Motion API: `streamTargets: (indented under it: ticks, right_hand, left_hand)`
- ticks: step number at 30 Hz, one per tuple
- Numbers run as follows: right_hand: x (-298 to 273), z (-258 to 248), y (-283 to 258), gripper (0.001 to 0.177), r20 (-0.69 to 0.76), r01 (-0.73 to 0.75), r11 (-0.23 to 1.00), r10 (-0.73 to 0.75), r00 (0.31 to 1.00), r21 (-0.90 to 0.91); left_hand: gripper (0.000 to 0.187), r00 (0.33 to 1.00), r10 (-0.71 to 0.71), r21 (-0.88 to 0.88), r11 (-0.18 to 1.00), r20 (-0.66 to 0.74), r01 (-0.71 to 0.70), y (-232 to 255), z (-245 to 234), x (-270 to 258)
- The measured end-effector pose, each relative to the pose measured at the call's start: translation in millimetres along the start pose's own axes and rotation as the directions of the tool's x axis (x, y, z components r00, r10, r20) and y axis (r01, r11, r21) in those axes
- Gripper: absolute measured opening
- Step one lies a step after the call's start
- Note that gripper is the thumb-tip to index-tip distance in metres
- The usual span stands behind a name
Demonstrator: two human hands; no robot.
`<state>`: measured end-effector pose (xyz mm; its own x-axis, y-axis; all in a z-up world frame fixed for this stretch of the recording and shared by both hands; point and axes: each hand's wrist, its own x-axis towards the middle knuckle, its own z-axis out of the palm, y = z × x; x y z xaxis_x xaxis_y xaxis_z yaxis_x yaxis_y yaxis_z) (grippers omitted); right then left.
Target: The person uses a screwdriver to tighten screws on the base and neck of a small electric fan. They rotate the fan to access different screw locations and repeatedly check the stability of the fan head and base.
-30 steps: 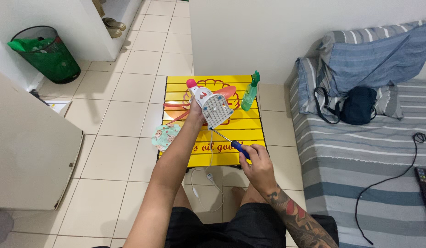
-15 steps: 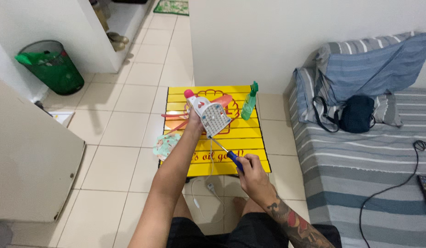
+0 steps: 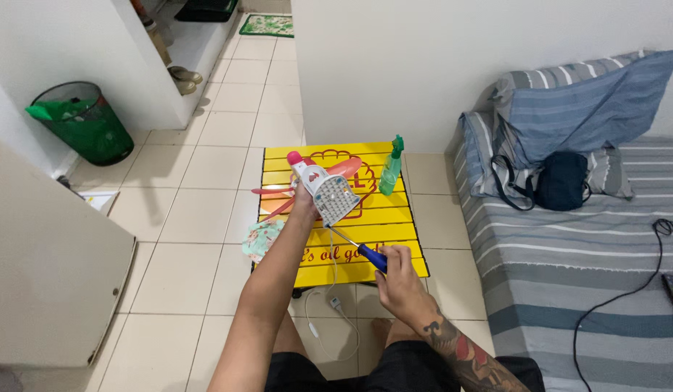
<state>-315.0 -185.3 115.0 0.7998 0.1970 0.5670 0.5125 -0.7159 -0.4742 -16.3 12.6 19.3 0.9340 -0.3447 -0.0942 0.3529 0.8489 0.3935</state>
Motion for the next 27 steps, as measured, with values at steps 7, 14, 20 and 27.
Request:
streamTargets:
  ticks: [7,14,20,27]
  right_hand:
    - [1.1,3.8,-4.8,0.048,-0.018,-0.246,0.968,0.246,0.969,-0.054]
    - [4.6,-6.6,-9.7,0.046,-0.047,0.014,1.000,-0.015,0.999,-0.024]
    - [4.8,-2.8,-5.4,0.033,-0.055,-0.133,0.989,0.130,0.990,-0.058]
    - [9.1,-21.2,3.5,0.024,-0.242,-0.097,0.992,0.077,0.967,-0.075]
  left_hand:
    - [0.061,0.999,-0.042,0.032,0.999,0.015,0.041,0.0,25.3,-20.9]
    - [0.050,0.991,-0.033,0.017,0.999,-0.130,0.036,-9.5,-9.6,5.3]
    - [0.041,0.995,0.020,-0.034,0.999,-0.098,-0.023,-12.8,-35.3,20.4]
    - [0.076,0.976,-0.213,0.068,0.975,0.038,0.210,7.6,19.6,-24.8]
